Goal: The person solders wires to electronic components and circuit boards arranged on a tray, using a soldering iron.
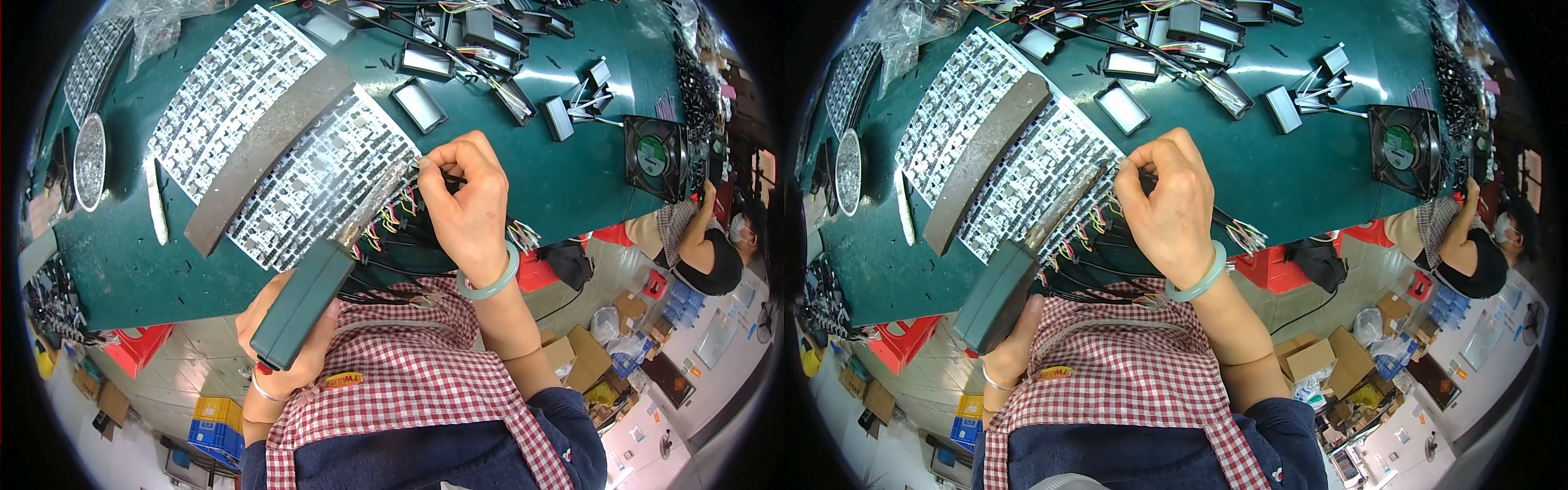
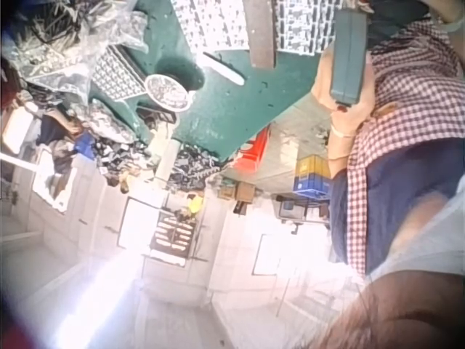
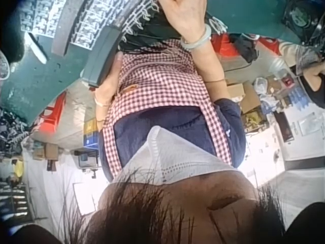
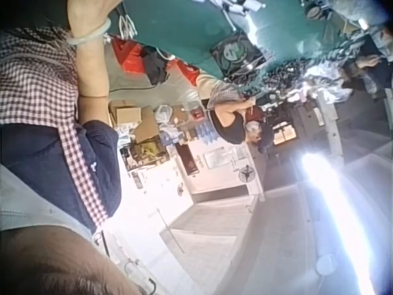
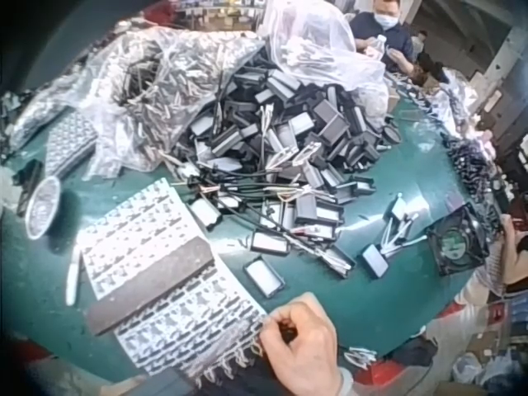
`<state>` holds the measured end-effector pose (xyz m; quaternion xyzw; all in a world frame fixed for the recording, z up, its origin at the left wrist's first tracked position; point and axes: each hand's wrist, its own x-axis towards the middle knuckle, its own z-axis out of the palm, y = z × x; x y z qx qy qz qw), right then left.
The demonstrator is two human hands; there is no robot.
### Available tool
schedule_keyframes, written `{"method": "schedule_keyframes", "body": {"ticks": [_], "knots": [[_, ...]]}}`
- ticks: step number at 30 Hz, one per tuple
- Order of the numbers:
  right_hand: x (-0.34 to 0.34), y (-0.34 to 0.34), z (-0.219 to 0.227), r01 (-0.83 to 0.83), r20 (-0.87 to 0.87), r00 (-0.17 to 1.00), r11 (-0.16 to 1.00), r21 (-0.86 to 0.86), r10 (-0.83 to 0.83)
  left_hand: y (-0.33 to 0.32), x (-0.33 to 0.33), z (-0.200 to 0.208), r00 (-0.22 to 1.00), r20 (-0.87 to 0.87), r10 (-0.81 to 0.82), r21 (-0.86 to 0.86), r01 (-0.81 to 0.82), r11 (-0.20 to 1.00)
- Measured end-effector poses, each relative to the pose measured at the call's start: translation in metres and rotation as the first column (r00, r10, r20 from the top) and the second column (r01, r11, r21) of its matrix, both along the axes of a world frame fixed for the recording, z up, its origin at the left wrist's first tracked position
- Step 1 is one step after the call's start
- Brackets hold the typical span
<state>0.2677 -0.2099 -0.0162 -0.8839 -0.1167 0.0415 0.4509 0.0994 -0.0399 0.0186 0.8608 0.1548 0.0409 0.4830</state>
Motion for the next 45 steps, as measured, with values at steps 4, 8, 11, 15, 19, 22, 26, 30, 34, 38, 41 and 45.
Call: {"method": "schedule_keyframes", "body": {"ticks": [4,8,11,15,19,22,26,30,34,38,41,45], "knots": [[0.0,0.0,-0.001,-0.012,0.007,1.0,1.0,-0.013,0.012,0.001,0.005,0.005,1.0,-0.012,0.013,-0.056,-0.013,0.998],[-0.001,-0.001,-0.001,-0.028,0.019,0.999,0.999,-0.017,0.029,0.001,0.01,0.006,0.999,0.03,-0.019,-0.023,0.02,1.0],[-0.001,0.0,-0.002,-0.028,0.026,0.999,0.999,-0.02,0.029,0.002,0.012,0.006,0.997,0.064,-0.04,0.0,0.04,0.999],[-0.002,0.0,-0.003,-0.025,0.021,0.999,0.999,-0.019,0.026,0.003,0.01,0.007,0.998,0.041,-0.04,0.002,0.04,0.999],[-0.001,0.0,-0.001,-0.037,0.023,0.999,0.999,-0.026,0.037,0.002,0.003,0.005,0.999,0.035,-0.019,-0.005,0.019,1.0],[0.001,-0.003,0.002,-0.067,-0.013,0.998,0.998,-0.022,0.066,0.003,-0.002,0.002,0.999,0.044,-0.001,-0.012,0.002,1.0],[0.012,-0.012,0.004,-0.175,-0.066,0.983,0.982,-0.069,0.17,0.0,-0.002,-0.002,1.0,-0.023,0.021,-0.035,-0.022,0.999],[0.018,-0.014,0.004,-0.213,-0.056,0.976,0.973,-0.085,0.209,-0.002,0.005,-0.002,1.0,-0.017,-0.023,-0.007,0.023,1.0],[0.019,-0.015,0.008,-0.211,-0.145,0.97,0.973,-0.093,0.197,-0.002,0.008,-0.001,1.0,0.004,-0.023,-0.015,0.023,1.0],[0.025,-0.018,0.01,-0.275,-0.161,0.954,0.954,-0.122,0.255,-0.002,0.004,-0.003,1.0,-0.009,0.006,-0.041,-0.007,0.999],[0.026,-0.018,0.012,-0.294,-0.167,0.948,0.948,-0.121,0.272,-0.003,-0.002,-0.005,0.998,-0.025,0.057,-0.061,-0.059,0.996],[0.027,-0.019,0.013,-0.301,-0.161,0.945,0.949,-0.096,0.284,-0.003,-0.006,-0.004,0.992,-0.058,0.114,-0.055,-0.117,0.992]]}}
